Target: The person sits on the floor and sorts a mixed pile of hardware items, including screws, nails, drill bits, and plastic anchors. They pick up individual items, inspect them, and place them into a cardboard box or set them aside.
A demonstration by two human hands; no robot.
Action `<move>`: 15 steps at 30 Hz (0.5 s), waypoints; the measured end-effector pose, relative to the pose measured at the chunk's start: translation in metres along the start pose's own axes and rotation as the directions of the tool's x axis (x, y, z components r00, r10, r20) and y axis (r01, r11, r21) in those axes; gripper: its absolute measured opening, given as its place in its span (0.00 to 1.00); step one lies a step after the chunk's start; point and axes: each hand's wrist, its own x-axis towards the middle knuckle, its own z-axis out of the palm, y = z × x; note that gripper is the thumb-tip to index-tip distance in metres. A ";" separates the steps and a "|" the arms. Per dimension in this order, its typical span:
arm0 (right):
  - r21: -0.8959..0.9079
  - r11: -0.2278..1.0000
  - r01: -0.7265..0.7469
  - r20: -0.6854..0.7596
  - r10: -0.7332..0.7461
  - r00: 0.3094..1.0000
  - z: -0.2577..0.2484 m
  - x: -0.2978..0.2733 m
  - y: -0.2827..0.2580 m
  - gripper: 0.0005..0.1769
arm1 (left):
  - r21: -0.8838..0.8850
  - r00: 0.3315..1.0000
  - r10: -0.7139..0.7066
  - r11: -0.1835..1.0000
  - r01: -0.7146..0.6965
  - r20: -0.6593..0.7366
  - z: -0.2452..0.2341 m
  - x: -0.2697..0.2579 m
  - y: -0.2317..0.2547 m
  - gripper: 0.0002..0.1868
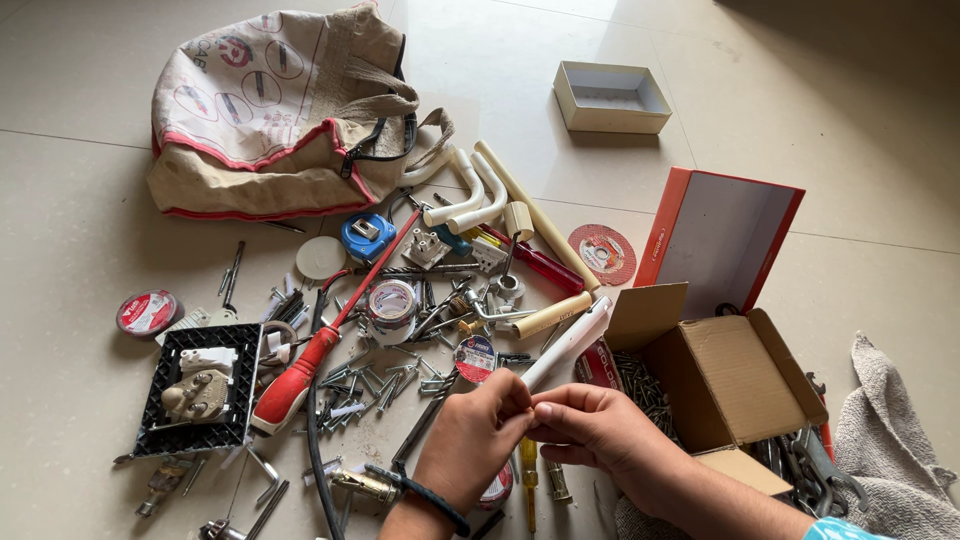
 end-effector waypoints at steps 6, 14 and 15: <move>0.017 0.999 0.040 -0.196 -0.036 0.980 -0.001 0.006 0.000 0.15 | 0.405 0.995 -0.090 0.912 0.067 0.037 0.008 -0.005 -0.009 0.17; 0.023 0.995 0.098 -0.193 -0.091 0.977 0.004 -0.002 -0.007 0.14 | 0.722 0.982 -0.118 0.692 -0.024 0.146 0.020 -0.011 -0.018 0.13; 0.018 0.996 0.087 -0.193 -0.082 0.978 0.004 -0.004 -0.009 0.14 | 0.717 0.982 -0.120 0.697 -0.023 0.148 0.019 -0.012 -0.018 0.11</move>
